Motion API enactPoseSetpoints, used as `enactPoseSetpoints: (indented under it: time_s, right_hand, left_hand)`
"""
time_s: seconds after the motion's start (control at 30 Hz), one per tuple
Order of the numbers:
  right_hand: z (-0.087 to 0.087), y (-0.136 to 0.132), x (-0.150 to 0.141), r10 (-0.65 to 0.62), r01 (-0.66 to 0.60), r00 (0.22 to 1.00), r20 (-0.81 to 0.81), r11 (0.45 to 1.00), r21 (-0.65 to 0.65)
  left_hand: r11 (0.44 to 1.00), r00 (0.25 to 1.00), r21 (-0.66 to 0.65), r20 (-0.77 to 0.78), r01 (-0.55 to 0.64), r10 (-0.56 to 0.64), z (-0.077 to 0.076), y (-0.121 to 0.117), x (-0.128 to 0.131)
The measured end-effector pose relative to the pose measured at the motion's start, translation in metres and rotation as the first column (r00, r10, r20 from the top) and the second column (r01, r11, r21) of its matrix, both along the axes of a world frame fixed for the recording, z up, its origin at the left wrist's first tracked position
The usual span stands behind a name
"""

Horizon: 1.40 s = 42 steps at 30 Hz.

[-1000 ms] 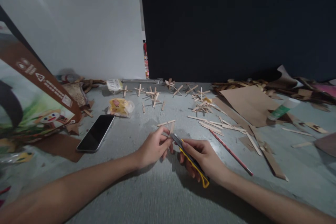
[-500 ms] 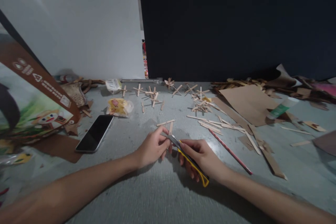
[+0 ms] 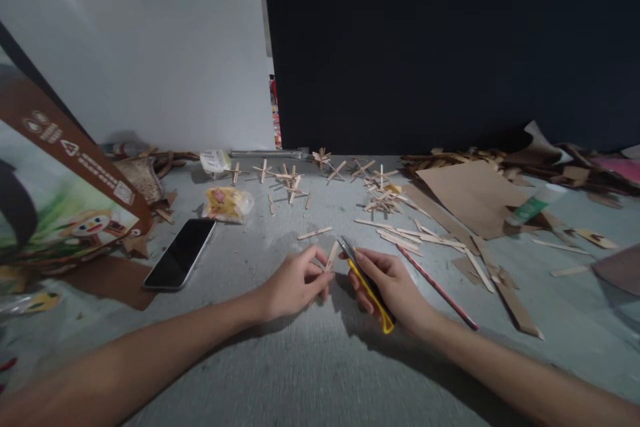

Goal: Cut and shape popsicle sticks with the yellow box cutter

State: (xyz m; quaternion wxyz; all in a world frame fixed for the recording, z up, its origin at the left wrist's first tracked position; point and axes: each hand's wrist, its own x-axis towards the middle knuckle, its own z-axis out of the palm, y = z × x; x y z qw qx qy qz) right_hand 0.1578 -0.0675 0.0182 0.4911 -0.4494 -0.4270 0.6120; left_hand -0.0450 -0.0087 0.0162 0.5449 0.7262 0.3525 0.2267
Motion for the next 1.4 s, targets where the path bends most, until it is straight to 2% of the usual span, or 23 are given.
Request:
enactPoseSetpoints:
  time_s: [0.17, 0.27, 0.47, 0.6, 0.7, 0.77, 0.9, 0.97, 1.13, 1.33, 1.4]
  right_hand:
    - [-0.001, 0.001, 0.003, -0.083, 0.085, 0.996, -0.031, 0.995, 0.060]
    - [-0.005, -0.001, 0.003, -0.104, 0.099, 0.994, 0.034, 0.988, 0.115]
    - [-0.007, -0.002, 0.003, -0.130, 0.111, 0.983, 0.132, 0.983, 0.144]
    - [-0.002, -0.004, 0.005, -0.210, 0.137, 0.938, 0.275, 0.955, 0.263]
    - [0.002, 0.000, 0.008, -0.265, 0.157, 0.899, 0.349, 0.938, 0.308]
    - [0.004, 0.005, 0.009, -0.241, 0.140, 0.893, 0.381, 0.952, 0.273]
    - [0.003, 0.013, 0.010, -0.035, -0.004, 0.909, 0.414, 0.996, 0.094]
    - [0.001, 0.013, 0.010, 0.021, -0.057, 0.907, 0.420, 0.996, 0.073]
    - [-0.001, 0.007, 0.006, 0.094, -0.134, 0.891, 0.444, 0.989, 0.060]
    - [-0.004, 0.007, 0.005, 0.099, -0.128, 0.914, 0.394, 0.991, 0.048]
    - [-0.004, 0.007, 0.006, 0.086, -0.117, 0.926, 0.369, 0.991, 0.062]
  left_hand:
    - [0.999, 0.999, -0.038, 0.014, -0.032, 0.033, -0.001, 0.001, 0.001]
    - [0.999, 1.000, -0.029, 0.026, -0.016, 0.017, -0.001, 0.001, 0.001]
    - [1.000, 0.999, 0.015, 0.029, 0.015, -0.015, 0.002, 0.001, -0.001]
    - [0.997, 1.000, 0.082, -0.015, 0.016, -0.015, 0.002, 0.002, -0.004]
    - [0.996, 1.000, 0.083, -0.021, 0.014, -0.013, 0.003, 0.001, -0.004]
    - [0.997, 1.000, 0.081, -0.020, 0.019, -0.017, 0.004, 0.001, -0.004]
    - [0.994, 1.000, 0.112, 0.016, -0.002, 0.001, 0.006, 0.003, -0.004]
    - [0.996, 0.998, 0.087, 0.065, -0.028, 0.022, 0.007, 0.004, -0.003]
    - [0.998, 0.978, 0.000, 0.198, -0.065, 0.064, 0.008, 0.007, -0.001]
    - [0.992, 0.971, 0.085, 0.226, -0.095, 0.073, 0.005, 0.007, 0.000]
    - [0.991, 0.962, 0.059, 0.255, -0.117, 0.098, 0.002, 0.007, 0.001]
